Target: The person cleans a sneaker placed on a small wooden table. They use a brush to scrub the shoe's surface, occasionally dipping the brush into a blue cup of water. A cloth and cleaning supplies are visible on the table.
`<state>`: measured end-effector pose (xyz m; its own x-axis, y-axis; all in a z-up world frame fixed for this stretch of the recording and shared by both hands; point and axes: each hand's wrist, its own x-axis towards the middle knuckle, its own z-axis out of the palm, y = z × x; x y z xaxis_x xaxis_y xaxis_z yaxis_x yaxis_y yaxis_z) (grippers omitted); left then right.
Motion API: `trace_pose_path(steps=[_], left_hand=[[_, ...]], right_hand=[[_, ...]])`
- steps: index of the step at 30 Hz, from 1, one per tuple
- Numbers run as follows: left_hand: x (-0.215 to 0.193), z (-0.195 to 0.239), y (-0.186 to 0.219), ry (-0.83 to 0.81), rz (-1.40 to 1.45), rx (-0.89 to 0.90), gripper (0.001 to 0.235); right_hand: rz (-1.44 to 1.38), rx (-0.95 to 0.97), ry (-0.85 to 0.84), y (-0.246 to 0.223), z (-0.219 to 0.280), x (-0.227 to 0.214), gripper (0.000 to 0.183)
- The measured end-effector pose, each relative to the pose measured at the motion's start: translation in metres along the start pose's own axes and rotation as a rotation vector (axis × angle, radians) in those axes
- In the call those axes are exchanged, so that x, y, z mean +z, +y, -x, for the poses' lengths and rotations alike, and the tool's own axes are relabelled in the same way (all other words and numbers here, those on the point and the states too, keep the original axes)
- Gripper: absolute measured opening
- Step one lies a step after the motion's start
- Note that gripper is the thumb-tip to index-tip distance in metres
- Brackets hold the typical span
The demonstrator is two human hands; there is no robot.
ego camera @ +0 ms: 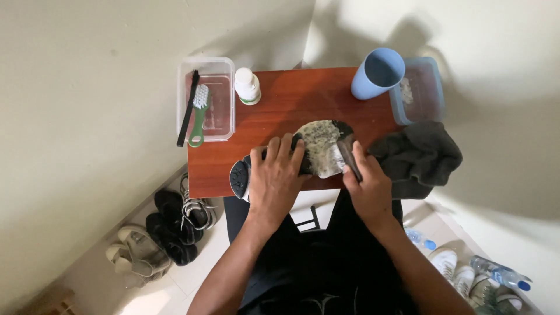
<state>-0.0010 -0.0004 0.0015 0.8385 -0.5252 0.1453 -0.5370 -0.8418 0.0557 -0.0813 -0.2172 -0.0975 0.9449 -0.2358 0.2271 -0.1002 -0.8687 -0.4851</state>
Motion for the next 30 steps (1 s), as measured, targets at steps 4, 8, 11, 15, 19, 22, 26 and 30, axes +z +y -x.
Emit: trace_pose_path(steps=[4, 8, 11, 15, 19, 22, 26, 30], left_hand=[[-0.001, -0.002, 0.000, -0.001, 0.007, 0.015, 0.076], [-0.001, 0.001, 0.000, -0.019, -0.020, -0.018, 0.077], [0.001, 0.000, 0.001, -0.013, -0.011, 0.008, 0.077], [0.003, 0.000, 0.002, -0.007, -0.018, 0.002, 0.078], [0.004, 0.001, 0.002, -0.004, -0.049, 0.000, 0.079], [0.003, 0.002, -0.002, 0.006, -0.018, -0.007, 0.078], [0.006, 0.002, 0.004, 0.039, 0.003, 0.029, 0.079], [0.008, 0.003, -0.001, 0.055, 0.001, 0.019, 0.080]], right_hand=[[0.023, -0.054, -0.050, -0.007, 0.017, -0.005, 0.061], [0.027, -0.059, -0.025, -0.008, 0.031, 0.001, 0.057], [0.025, -0.060, -0.005, -0.005, 0.029, -0.002, 0.056], [0.154, -0.429, 0.019, 0.007, 0.050, 0.014, 0.049], [-0.067, -0.008, -0.013, -0.008, 0.023, -0.004, 0.057], [-0.058, -0.055, -0.086, -0.013, 0.017, 0.007, 0.061], [-0.077, -0.090, 0.027, -0.013, 0.004, 0.002, 0.059], [-0.042, -0.207, 0.026, -0.021, -0.027, -0.001, 0.057]])
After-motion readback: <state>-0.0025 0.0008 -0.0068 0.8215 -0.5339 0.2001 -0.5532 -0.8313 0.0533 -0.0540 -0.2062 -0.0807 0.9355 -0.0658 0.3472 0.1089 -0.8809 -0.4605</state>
